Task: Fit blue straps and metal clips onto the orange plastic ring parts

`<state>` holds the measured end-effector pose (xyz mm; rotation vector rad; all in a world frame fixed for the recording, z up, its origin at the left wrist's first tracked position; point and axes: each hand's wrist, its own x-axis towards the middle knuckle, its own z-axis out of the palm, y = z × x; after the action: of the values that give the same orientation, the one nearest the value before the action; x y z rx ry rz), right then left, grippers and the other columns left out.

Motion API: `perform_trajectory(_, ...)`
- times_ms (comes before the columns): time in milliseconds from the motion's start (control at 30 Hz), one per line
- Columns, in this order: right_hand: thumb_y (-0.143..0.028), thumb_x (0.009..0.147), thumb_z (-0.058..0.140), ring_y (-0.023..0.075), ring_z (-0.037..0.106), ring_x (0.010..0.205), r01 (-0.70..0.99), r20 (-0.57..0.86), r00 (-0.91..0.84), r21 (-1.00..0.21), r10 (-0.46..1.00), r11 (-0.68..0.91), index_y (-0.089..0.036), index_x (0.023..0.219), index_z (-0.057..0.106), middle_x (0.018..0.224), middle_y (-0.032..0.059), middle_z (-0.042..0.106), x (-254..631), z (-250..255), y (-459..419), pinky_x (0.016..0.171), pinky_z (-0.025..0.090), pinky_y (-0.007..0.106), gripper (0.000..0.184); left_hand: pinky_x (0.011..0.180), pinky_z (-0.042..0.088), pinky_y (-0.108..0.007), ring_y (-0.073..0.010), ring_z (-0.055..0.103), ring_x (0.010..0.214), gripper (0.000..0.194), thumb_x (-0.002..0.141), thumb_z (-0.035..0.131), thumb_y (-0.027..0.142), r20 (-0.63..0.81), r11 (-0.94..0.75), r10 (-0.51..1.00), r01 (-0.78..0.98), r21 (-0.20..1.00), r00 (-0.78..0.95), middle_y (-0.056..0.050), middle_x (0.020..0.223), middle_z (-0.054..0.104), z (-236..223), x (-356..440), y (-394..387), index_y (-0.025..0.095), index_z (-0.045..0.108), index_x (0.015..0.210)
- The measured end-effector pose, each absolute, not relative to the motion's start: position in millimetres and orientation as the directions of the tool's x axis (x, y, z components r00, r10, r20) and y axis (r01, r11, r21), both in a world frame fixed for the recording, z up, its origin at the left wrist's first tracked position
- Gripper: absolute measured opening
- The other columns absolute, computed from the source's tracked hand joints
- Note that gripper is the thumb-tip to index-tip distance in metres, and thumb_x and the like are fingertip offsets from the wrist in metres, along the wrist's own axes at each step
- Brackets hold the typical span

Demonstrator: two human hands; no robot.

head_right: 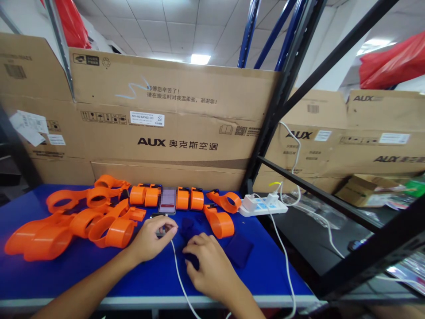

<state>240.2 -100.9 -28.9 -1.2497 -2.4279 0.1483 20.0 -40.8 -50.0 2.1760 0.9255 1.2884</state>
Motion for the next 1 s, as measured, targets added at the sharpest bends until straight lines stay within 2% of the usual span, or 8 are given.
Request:
perform_trajectory(200,-0.016,0.090,0.057,0.0280,0.065,0.094,0.771,0.476,-0.458,-0.207,0.751,0.602,-0.027,0.112,0.077,0.101,0.0081,0.074,238.7,-15.1,-99.9,0.086,0.050,0.046,0.032,0.070,0.048,-0.030,-0.0194,0.066,0.074,0.020,0.093,0.060,0.038,0.526,-0.590,0.805,0.270,0.761,0.275,-0.004,0.084,0.074,-50.5,20.3,-36.5,0.024,0.074,0.091)
perform_trajectory(267,-0.015,0.091,0.057,0.0291,0.064,0.100,0.735,0.545,-0.497,-0.149,0.675,0.662,-0.029,0.118,0.074,0.109,0.0090,0.073,235.4,-7.7,-98.7,0.089,0.049,0.049,0.035,0.070,0.049,-0.030,-0.0195,0.065,0.075,0.024,0.092,0.062,0.043,0.476,-0.519,0.848,0.179,0.836,0.235,-0.004,0.084,0.073,-53.1,20.8,-31.6,0.022,0.074,0.093)
perform_trajectory(367,-0.011,0.092,0.057,0.0291,0.061,0.109,0.642,0.627,-0.572,-0.060,0.529,0.764,-0.031,0.123,0.071,0.121,0.0094,0.069,224.2,-2.4,-91.9,0.093,0.049,0.051,0.040,0.070,0.050,-0.030,-0.0200,0.066,0.075,0.032,0.086,0.069,0.049,0.356,-0.349,0.928,-0.078,0.934,0.112,-0.004,0.085,0.073,-56.5,21.0,-20.8,0.021,0.074,0.099)
perform_trajectory(467,-0.011,0.092,0.060,0.0282,0.059,0.115,0.547,0.658,-0.636,0.016,0.403,0.837,-0.029,0.123,0.070,0.125,0.0107,0.066,207.9,-2.8,-75.7,0.093,0.050,0.049,0.038,0.078,0.052,-0.031,-0.0224,0.068,0.086,0.039,0.079,0.076,0.049,0.204,-0.200,0.978,-0.390,0.899,-0.031,-0.006,0.095,0.074,-56.4,19.9,-11.2,0.021,0.073,0.105)
perform_trajectory(600,-0.012,0.092,0.060,0.0271,0.057,0.118,0.451,0.595,-0.733,0.062,0.330,0.890,-0.028,0.123,0.069,0.125,0.0107,0.065,188.2,-0.9,-44.8,0.094,0.051,0.047,0.036,0.084,0.052,-0.030,-0.0223,0.068,0.094,0.033,0.078,0.079,0.044,0.040,-0.041,0.999,-0.623,0.781,-0.015,-0.005,0.094,0.075,-51.6,17.8,-10.5,0.018,0.074,0.098)
perform_trajectory(767,-0.016,0.092,0.058,0.0258,0.060,0.112,0.402,0.581,-0.753,0.037,0.308,0.915,-0.024,0.120,0.070,0.119,0.0101,0.068,178.7,5.4,-14.6,0.094,0.050,0.046,0.031,0.075,0.055,-0.029,-0.0216,0.069,0.092,0.038,0.088,0.067,0.049,-0.035,0.052,0.999,-0.678,0.733,0.039,-0.006,0.099,0.074,-44.4,15.6,-16.3,0.020,0.071,0.111)
perform_trajectory(900,-0.016,0.093,0.054,0.0226,0.063,0.094,0.466,0.645,-0.668,-0.028,0.372,0.884,-0.019,0.110,0.070,0.103,0.0098,0.072,190.8,10.1,-15.9,0.084,0.050,0.039,0.023,0.065,0.055,-0.028,-0.0207,0.070,0.082,0.044,0.092,0.057,0.054,-0.004,0.065,0.995,-0.606,0.793,0.101,-0.010,0.099,0.072,-44.4,13.0,-12.9,0.017,0.068,0.115)
perform_trajectory(1000,-0.017,0.093,0.052,0.0207,0.061,0.081,0.546,0.650,-0.620,-0.044,0.439,0.837,-0.017,0.100,0.069,0.091,0.0096,0.070,208.5,15.1,-33.2,0.077,0.047,0.036,0.018,0.060,0.053,-0.027,-0.0181,0.069,0.073,0.044,0.090,0.059,0.053,0.009,0.018,0.999,-0.556,0.831,0.046,-0.009,0.094,0.070,-49.4,12.0,-9.9,0.017,0.066,0.115)
